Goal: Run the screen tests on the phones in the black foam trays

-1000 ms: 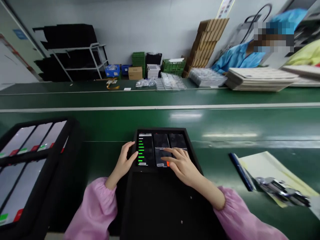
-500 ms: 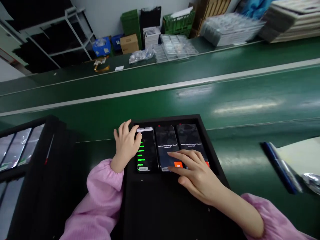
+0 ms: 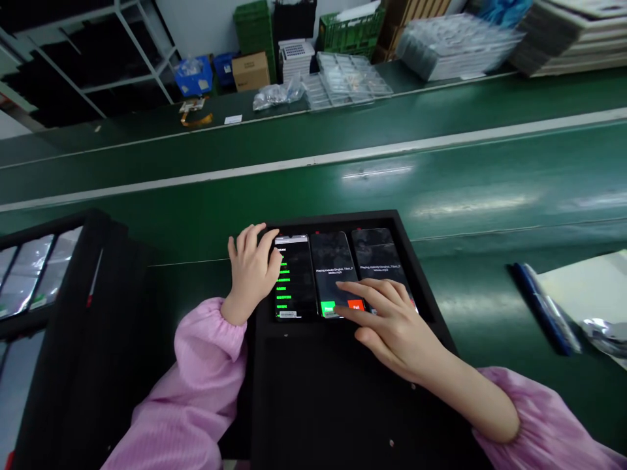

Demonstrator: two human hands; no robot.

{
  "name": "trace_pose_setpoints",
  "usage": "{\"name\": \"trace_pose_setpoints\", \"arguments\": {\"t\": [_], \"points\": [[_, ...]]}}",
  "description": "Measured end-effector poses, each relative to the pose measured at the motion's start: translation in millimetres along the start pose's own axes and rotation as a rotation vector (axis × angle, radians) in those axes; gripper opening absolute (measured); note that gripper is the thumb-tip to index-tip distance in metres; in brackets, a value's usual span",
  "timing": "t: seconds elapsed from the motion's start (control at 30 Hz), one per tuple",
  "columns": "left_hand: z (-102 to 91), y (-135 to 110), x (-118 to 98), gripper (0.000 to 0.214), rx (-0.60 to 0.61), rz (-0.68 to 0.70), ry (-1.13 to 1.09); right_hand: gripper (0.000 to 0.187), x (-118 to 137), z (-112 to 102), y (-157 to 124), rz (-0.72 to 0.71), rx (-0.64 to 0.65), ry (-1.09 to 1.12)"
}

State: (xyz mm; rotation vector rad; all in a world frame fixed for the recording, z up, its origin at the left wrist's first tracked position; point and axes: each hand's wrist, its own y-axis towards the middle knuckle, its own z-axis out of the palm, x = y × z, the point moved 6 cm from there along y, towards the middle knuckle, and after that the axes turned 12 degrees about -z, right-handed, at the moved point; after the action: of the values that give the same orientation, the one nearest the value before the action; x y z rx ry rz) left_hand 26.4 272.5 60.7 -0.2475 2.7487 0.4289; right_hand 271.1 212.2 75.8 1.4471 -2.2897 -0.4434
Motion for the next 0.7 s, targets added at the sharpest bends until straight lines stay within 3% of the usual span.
{"name": "trace_pose_setpoints", "arguments": {"t": [0.17, 0.33, 0.43, 0.57, 0.7], "points": [[-8.2, -16.4, 9.0, 0.041, -0.017, 0.019, 0.012, 0.051, -11.5, -1.4, 8.2, 0.011, 0.105, -0.08], [-0.5, -0.6, 2.9, 0.044, 0.061, 0.033, 0.086, 0.056, -68.6, 9.7, 49.8, 0.24, 0.147, -0.12], [4.3, 7.7, -3.3, 0.043, 0.095, 0.064, 0.096, 0.057, -89.2, 22.5, 68.9, 0.279, 0.178, -0.121], [0.2, -2.5, 1.6, 0.032, 0.072, 0.138, 0.022, 0.057, -92.9, 22.9, 61.4, 0.247, 0.173, -0.076], [-10.7, -11.6, 15.2, 0.031, -0.039, 0.136, -0.037, 0.066, -96.8, 11.4, 46.3, 0.306, 0.075, -0.028]]}}
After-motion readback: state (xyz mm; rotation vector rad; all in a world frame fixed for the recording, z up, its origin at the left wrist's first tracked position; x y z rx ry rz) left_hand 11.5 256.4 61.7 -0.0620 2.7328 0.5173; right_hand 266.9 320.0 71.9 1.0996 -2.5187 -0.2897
